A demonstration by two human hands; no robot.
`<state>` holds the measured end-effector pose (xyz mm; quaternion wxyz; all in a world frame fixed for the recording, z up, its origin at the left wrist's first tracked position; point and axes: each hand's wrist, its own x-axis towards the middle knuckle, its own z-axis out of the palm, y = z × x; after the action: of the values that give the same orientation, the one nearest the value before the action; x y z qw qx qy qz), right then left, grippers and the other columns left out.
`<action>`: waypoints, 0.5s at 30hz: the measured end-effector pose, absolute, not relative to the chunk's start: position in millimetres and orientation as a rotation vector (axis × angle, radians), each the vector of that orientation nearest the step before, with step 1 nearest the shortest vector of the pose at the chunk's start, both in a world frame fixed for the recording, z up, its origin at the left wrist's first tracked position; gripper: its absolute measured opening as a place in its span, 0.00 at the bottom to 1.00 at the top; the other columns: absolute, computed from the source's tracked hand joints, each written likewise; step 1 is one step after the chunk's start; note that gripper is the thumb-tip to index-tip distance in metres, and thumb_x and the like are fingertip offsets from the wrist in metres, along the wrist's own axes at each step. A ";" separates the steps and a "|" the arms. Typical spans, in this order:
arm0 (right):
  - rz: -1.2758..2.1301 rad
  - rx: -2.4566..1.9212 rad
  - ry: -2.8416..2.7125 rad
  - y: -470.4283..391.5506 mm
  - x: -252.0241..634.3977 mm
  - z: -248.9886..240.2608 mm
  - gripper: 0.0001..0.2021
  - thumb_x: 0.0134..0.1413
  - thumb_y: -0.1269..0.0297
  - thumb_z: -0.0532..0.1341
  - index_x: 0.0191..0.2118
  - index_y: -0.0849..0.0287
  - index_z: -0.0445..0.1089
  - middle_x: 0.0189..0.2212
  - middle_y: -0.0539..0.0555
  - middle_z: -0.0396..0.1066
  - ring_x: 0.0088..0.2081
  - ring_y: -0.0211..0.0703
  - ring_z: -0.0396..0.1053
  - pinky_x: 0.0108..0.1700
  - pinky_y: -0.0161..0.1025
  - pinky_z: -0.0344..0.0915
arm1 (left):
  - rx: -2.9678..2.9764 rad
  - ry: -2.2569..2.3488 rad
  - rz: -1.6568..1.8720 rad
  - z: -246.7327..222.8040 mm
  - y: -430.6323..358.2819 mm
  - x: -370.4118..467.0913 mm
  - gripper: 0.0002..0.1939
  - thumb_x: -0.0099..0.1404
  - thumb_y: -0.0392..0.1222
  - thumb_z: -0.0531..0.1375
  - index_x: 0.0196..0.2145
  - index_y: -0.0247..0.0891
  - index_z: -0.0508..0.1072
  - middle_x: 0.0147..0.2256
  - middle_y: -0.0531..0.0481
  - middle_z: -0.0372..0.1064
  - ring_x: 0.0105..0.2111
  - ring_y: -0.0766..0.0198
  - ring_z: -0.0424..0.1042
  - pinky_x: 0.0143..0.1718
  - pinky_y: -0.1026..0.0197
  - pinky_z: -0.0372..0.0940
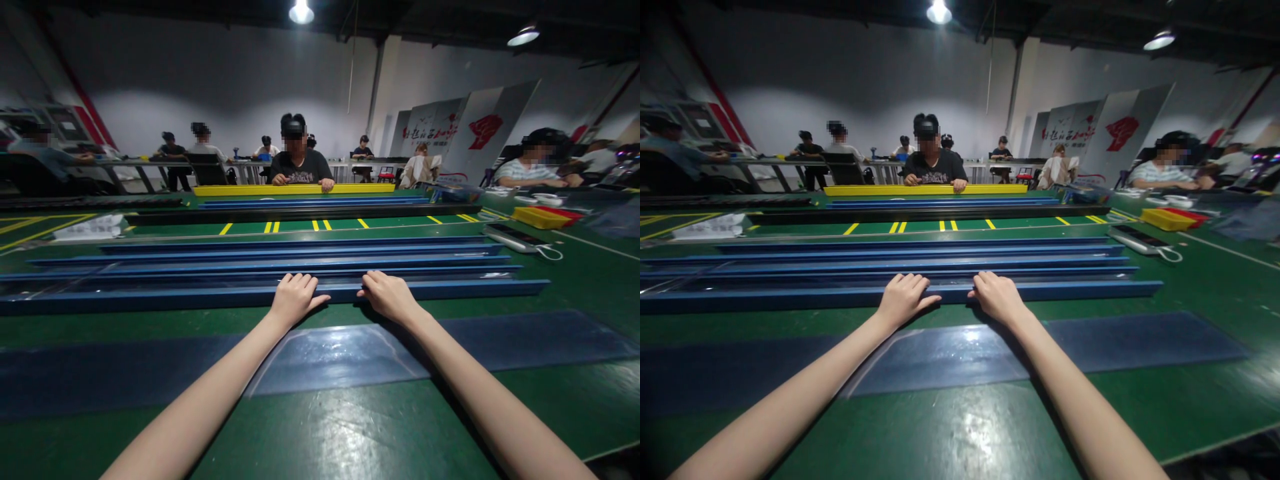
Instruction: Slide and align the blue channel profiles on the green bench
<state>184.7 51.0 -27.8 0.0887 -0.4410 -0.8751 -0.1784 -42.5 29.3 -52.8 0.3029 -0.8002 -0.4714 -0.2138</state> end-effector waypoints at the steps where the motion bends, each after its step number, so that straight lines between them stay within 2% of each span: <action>1: -0.523 -1.320 -2.610 51.1 185.8 -26.5 0.11 0.57 0.61 0.48 0.32 0.60 0.62 0.32 0.55 0.67 0.35 0.39 0.64 0.27 0.34 0.49 | -2.119 -1.246 -0.562 -52.5 29.2 -42.7 0.21 0.61 0.56 0.47 0.28 0.36 0.67 0.26 0.47 0.67 0.28 0.62 0.64 0.29 0.60 0.51; 8: -0.489 -1.477 -2.576 53.9 208.5 -19.7 0.10 0.55 0.60 0.50 0.31 0.59 0.62 0.32 0.53 0.68 0.35 0.39 0.65 0.25 0.34 0.47 | -2.151 -1.220 -0.563 -53.3 30.1 -42.4 0.21 0.62 0.56 0.47 0.30 0.35 0.67 0.28 0.46 0.67 0.30 0.61 0.64 0.30 0.60 0.51; 15: -0.487 -1.575 -2.530 54.4 215.1 -18.5 0.10 0.53 0.58 0.51 0.30 0.59 0.63 0.33 0.53 0.68 0.35 0.41 0.65 0.25 0.33 0.47 | -2.176 -1.198 -0.540 -55.1 31.8 -41.9 0.19 0.61 0.55 0.50 0.28 0.35 0.66 0.28 0.48 0.68 0.30 0.61 0.64 0.28 0.61 0.50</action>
<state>215.1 54.4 -18.5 0.0610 -0.5205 -0.8363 -0.1610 -41.9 31.8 -55.1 0.2951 -0.8179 -0.4502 -0.2030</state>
